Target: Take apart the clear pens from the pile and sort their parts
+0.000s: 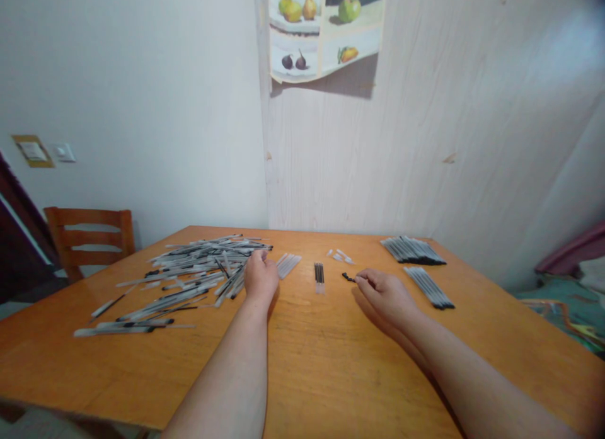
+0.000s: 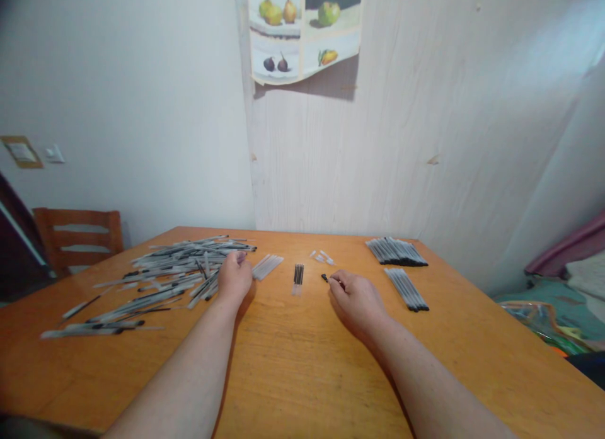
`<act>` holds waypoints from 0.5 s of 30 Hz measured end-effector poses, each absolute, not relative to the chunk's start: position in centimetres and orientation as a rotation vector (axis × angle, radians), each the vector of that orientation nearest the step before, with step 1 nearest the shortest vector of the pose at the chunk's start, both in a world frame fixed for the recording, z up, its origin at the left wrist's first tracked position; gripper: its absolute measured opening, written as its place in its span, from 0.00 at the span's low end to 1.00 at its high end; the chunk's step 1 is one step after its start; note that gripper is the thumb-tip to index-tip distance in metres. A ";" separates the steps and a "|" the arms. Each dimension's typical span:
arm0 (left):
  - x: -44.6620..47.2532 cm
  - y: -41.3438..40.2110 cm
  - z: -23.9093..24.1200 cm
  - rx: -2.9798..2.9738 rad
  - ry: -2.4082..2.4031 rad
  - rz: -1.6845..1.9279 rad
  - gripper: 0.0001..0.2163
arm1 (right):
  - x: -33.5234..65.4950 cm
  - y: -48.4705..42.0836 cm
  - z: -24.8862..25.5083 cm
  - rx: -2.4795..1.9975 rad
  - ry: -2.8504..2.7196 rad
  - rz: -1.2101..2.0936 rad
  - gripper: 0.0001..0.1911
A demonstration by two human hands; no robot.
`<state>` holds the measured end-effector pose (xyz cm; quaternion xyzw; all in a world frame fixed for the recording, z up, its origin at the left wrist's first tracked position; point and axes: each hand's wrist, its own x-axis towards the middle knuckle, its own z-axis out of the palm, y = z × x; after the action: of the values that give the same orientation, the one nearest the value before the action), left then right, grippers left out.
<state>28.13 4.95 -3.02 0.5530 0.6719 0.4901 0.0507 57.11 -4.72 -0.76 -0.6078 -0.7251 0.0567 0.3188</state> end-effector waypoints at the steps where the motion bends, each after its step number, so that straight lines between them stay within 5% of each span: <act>1: 28.0 5.0 -3.0 1.639 2.030 1.536 0.14 | 57.2 -4.7 -0.7 -1.601 -1.907 0.133 0.15; 15: 23.0 3.7 -2.7 1.387 2.198 1.622 0.15 | 58.5 -3.6 -1.3 -1.688 -1.844 0.029 0.15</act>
<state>23.05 3.71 -2.66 0.4523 0.7170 0.5291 0.0389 58.53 -3.65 -1.25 -0.6408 -0.7000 0.0111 0.3150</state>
